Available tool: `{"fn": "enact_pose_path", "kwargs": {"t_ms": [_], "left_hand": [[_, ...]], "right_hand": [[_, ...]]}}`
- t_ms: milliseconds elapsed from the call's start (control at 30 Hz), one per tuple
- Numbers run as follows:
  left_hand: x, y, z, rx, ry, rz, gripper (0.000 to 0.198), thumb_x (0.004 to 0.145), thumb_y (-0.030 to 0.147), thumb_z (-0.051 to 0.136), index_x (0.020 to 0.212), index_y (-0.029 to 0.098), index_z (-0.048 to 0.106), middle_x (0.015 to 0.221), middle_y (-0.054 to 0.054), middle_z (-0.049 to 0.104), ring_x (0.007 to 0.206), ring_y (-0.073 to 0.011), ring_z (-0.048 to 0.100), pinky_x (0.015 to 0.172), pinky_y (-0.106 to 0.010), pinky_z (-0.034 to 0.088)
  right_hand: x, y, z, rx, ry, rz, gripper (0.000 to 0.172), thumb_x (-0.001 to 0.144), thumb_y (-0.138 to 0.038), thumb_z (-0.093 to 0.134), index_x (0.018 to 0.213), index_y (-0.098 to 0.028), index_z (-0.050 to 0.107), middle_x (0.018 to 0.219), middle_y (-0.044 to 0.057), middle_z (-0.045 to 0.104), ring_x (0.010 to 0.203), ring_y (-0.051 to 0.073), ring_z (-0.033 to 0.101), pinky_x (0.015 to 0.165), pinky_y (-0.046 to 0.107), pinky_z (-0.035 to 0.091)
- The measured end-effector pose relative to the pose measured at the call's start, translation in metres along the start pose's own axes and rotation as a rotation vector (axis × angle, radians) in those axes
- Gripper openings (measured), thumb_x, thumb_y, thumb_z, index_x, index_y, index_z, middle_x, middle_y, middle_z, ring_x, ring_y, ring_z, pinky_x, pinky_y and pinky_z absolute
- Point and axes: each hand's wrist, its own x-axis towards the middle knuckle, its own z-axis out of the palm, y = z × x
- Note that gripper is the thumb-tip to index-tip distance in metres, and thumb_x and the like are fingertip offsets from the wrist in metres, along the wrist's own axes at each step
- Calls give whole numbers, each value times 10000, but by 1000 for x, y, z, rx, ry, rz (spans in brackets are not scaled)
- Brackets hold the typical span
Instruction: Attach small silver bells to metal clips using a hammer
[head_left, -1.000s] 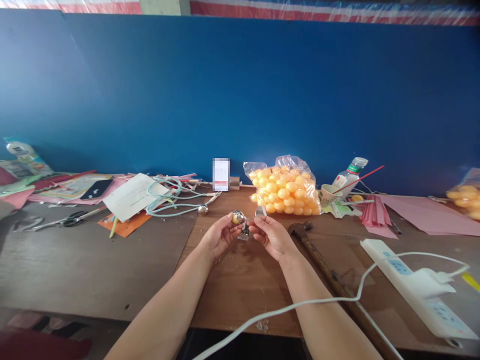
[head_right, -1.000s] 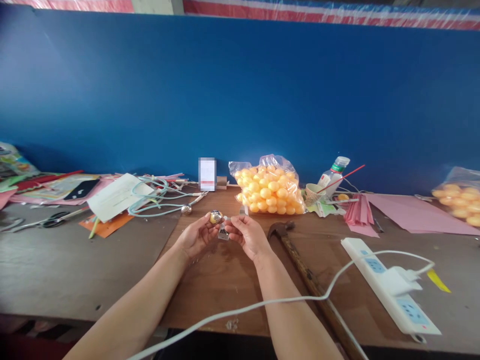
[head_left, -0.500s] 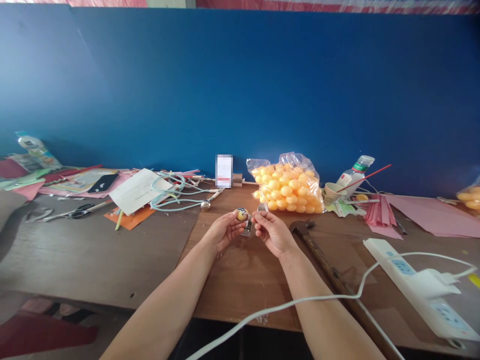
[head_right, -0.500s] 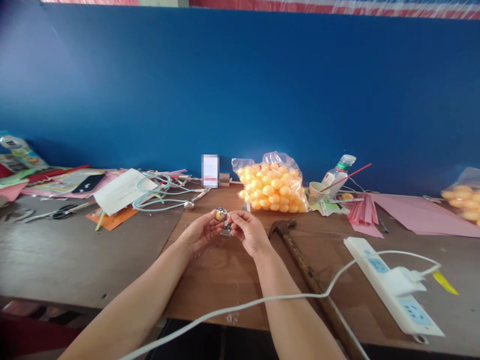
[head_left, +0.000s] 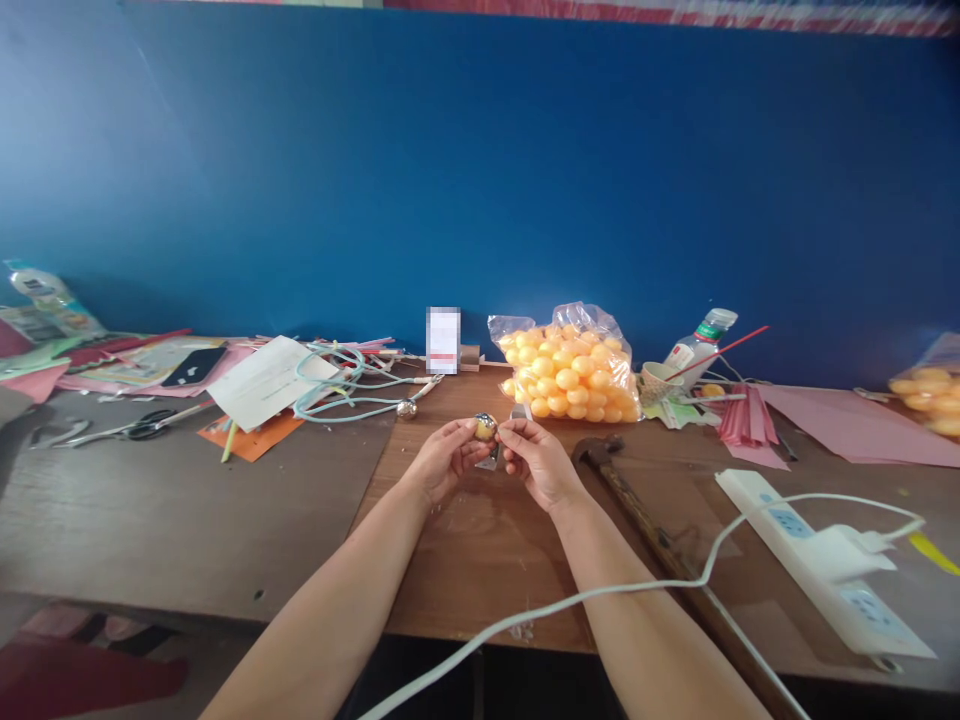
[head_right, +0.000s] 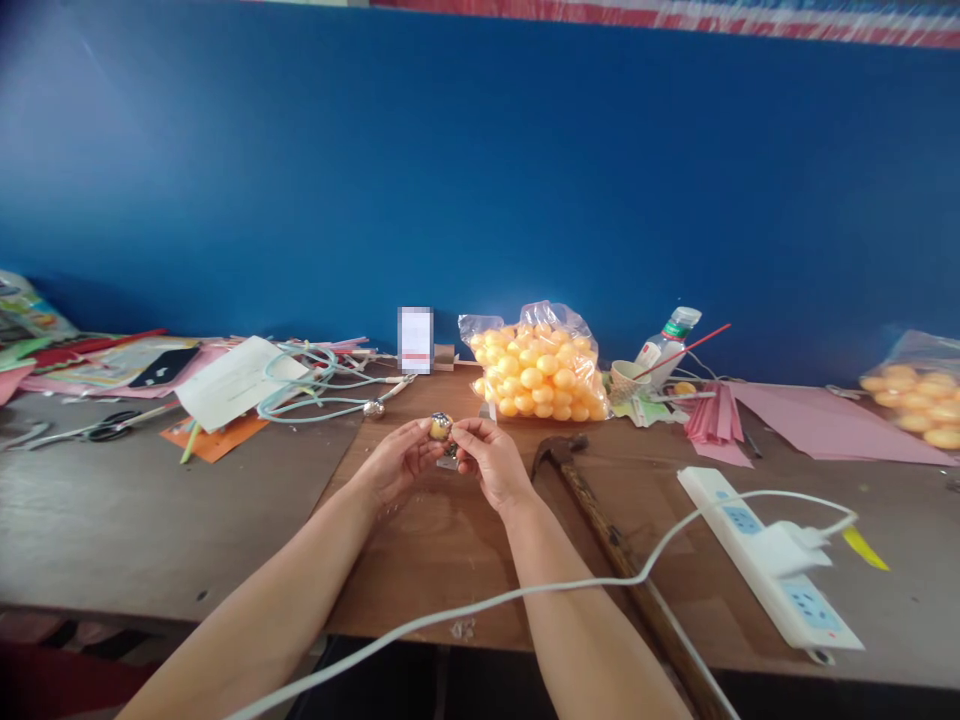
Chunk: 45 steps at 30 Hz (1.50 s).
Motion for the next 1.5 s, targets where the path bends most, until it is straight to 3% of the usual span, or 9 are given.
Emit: {"fn": "enact_pose_path", "kwargs": {"t_ms": [633,1167,1500], "left_hand": [[-3,0,3,9,10,20,263,854,188,586,1109,126,595,896,-91,691,686,-126,673,618,-219,560],[0,-2,3,-3,-3,-2,211,832,194,617,1022,103,600,852,-99,693,677,-122,670,661,-226,561],[-1,-4,3,52,-11,44,286,762,219,708,1003,113,596,920,-94,687,750,-143,682,719,-259,562]], "right_hand": [[0,-4,0,59,20,-68,235,627,-312,789,749,-183,635,718,-7,629,512,56,443,413,169,325],[0,2,0,-126,-1,-83,228,678,-356,757,792,-187,653,721,2,657,481,56,421,405,185,294],[2,2,-3,-162,28,-58,253,656,-377,763,787,-187,657,694,-2,650,443,47,358,391,197,189]]}}
